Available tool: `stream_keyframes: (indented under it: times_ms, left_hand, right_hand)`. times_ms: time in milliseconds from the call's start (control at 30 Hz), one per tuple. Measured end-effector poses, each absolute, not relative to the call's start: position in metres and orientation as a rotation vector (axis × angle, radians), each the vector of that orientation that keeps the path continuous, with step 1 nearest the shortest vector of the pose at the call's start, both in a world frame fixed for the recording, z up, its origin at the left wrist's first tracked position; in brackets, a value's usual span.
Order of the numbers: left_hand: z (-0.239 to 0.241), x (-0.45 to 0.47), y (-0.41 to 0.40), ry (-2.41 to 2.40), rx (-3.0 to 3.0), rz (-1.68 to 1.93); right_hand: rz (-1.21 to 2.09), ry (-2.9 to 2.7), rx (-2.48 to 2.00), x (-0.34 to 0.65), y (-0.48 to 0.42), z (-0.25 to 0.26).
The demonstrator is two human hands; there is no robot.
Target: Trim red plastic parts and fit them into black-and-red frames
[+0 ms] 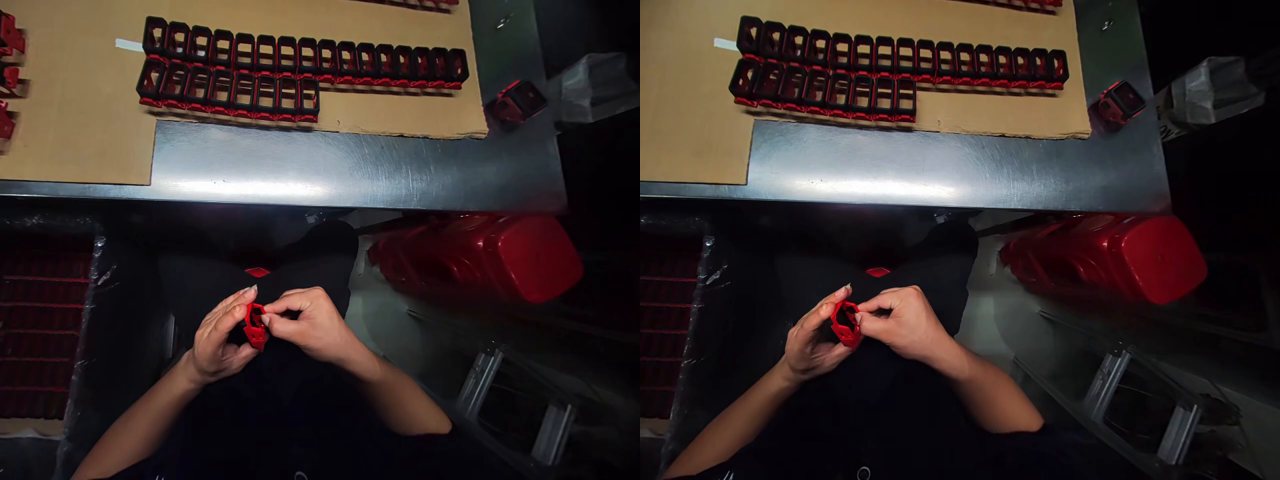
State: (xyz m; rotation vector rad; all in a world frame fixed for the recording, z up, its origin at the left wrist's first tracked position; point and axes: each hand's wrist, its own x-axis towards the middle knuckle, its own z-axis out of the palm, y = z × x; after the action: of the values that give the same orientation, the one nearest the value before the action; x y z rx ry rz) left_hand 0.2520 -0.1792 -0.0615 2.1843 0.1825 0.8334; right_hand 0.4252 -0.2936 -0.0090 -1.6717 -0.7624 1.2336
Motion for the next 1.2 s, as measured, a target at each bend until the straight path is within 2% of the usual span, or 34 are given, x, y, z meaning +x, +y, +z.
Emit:
stream_keyframes:
  times_ms: [867, 1200]
  left_hand:
    - [-0.0559, 0.2551, -0.1741, 0.12, 2.251, 0.819]
    - [-0.0545, 0.2531, -0.1754, 0.155, 2.212, 0.817]
  right_hand:
    - [1.201, -0.802, -1.692, 0.4254, -0.2958, -0.0087]
    - [1.37, -0.766, -1.582, 0.4331, -0.3016, -0.0111]
